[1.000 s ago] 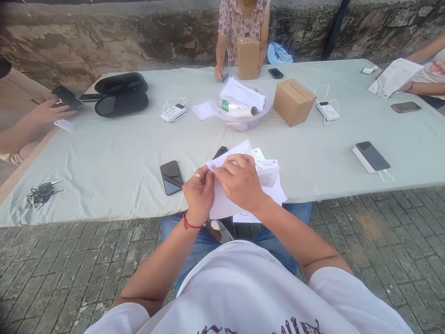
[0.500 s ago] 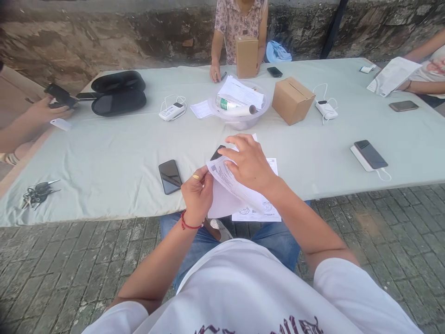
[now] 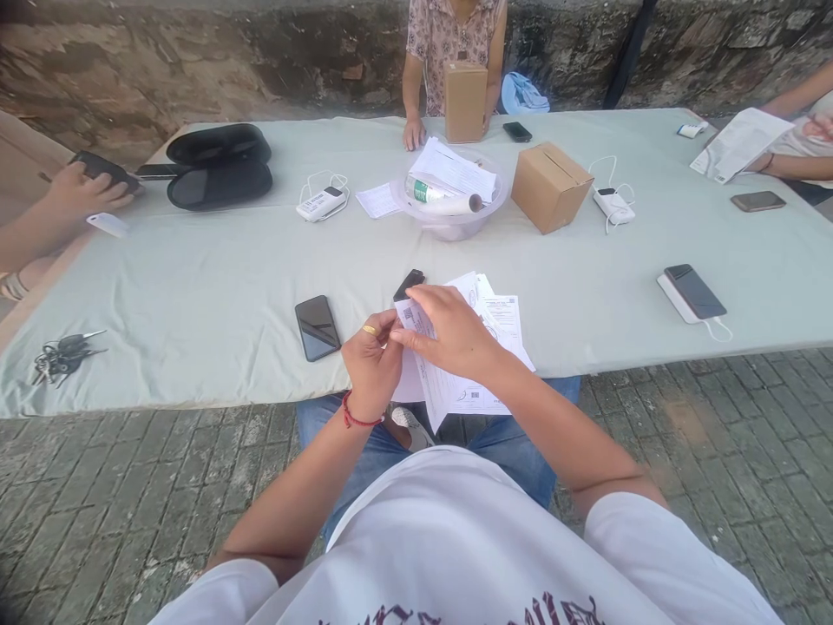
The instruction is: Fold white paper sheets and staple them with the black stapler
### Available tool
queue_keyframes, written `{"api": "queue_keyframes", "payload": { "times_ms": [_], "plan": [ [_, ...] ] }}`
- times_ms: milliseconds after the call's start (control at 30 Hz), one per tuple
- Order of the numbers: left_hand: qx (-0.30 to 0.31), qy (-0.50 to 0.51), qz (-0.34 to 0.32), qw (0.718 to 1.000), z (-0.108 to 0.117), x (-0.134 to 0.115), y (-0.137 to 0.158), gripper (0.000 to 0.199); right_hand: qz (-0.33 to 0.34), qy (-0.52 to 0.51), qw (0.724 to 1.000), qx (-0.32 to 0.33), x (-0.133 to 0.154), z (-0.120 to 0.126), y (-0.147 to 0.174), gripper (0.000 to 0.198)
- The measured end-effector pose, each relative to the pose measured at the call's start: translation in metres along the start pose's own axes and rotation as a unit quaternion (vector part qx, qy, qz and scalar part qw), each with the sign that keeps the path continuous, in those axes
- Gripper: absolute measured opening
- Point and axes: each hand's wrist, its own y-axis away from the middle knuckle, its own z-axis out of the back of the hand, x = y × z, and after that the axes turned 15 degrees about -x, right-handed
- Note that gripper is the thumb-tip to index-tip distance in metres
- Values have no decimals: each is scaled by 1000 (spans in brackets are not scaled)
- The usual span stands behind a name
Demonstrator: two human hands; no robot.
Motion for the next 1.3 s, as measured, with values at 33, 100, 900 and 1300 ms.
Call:
{"api": "queue_keyframes", "payload": {
  "times_ms": [33,100,900,1300],
  "plan": [
    [1,-3,-10,1000,0,1,1,23,-17,0,1000,2,1,-2,3,61],
    [1,-18,-34,999,-1,3,3,21,-38,-2,999,5,1,-5,9,70],
    [5,-70,-48,996,-5,1,11,17,57,196,977,-69,10,-5,30,30],
    [-5,-67,-41,997,-3,1,9,23,70,221,969,-87,15,-3,20,20]
  ]
}}
